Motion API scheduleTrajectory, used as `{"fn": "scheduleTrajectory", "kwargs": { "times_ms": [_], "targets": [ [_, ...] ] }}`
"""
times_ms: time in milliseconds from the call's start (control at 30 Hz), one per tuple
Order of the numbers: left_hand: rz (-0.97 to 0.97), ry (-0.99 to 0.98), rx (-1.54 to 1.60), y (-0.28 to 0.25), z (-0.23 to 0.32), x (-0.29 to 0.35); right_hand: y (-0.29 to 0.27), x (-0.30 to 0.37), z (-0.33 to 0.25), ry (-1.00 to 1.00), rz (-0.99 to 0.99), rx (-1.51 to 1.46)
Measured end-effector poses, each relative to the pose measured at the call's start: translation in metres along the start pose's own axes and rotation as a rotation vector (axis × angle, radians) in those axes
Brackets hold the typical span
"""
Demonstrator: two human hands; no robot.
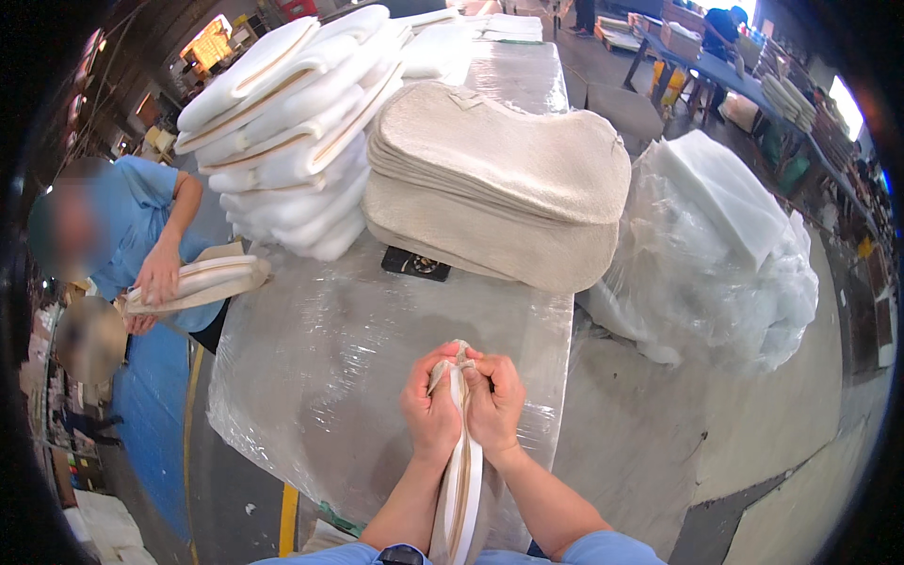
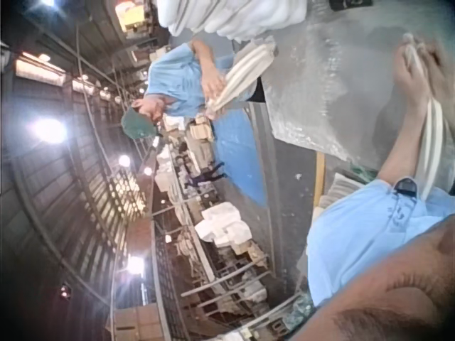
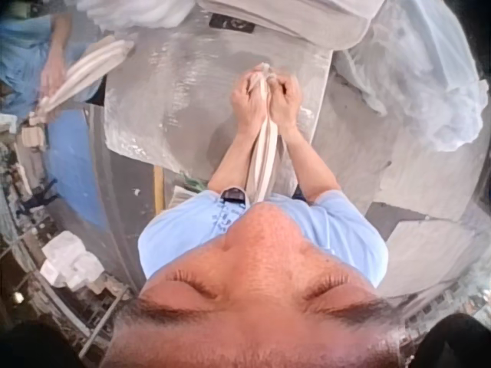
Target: The person inserts cylindrical foam inserts into fabric cushion covers and ties the drawstrings to close them. The person handles the cushions one at a time, places them on a table, and stacks the finished items.
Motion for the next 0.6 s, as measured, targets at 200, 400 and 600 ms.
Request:
{"fn": "scheduleTrajectory", "kwargs": {
  "times_ms": [200, 400, 600],
  "targets": [
    [-0.043, -0.023, 0.011, -0.011, 0.002, -0.003, 0.001, -0.002, -0.012, -0.021, -0.032, 0.051],
    [-0.127, 0.005, -0.41, -0.023, 0.026, 0.009, 0.0, -0.021, -0.001, -0.052, -0.231, -0.016],
    [-0.178, -0.094, -0.342, -0.029, 0.019, 0.009, 0.031, -0.132, 0.016, 0.268, -0.617, -0.277]
  ]
}}
Point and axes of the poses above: each hand's wrist, its own x-axis away from the middle knuckle, its own y-axis out of the palm, z = x × y, the point moved 1 cm from there along -x, towards the middle knuckle, and after that the axes turned 14 degrees about x, right-handed, at the moved point
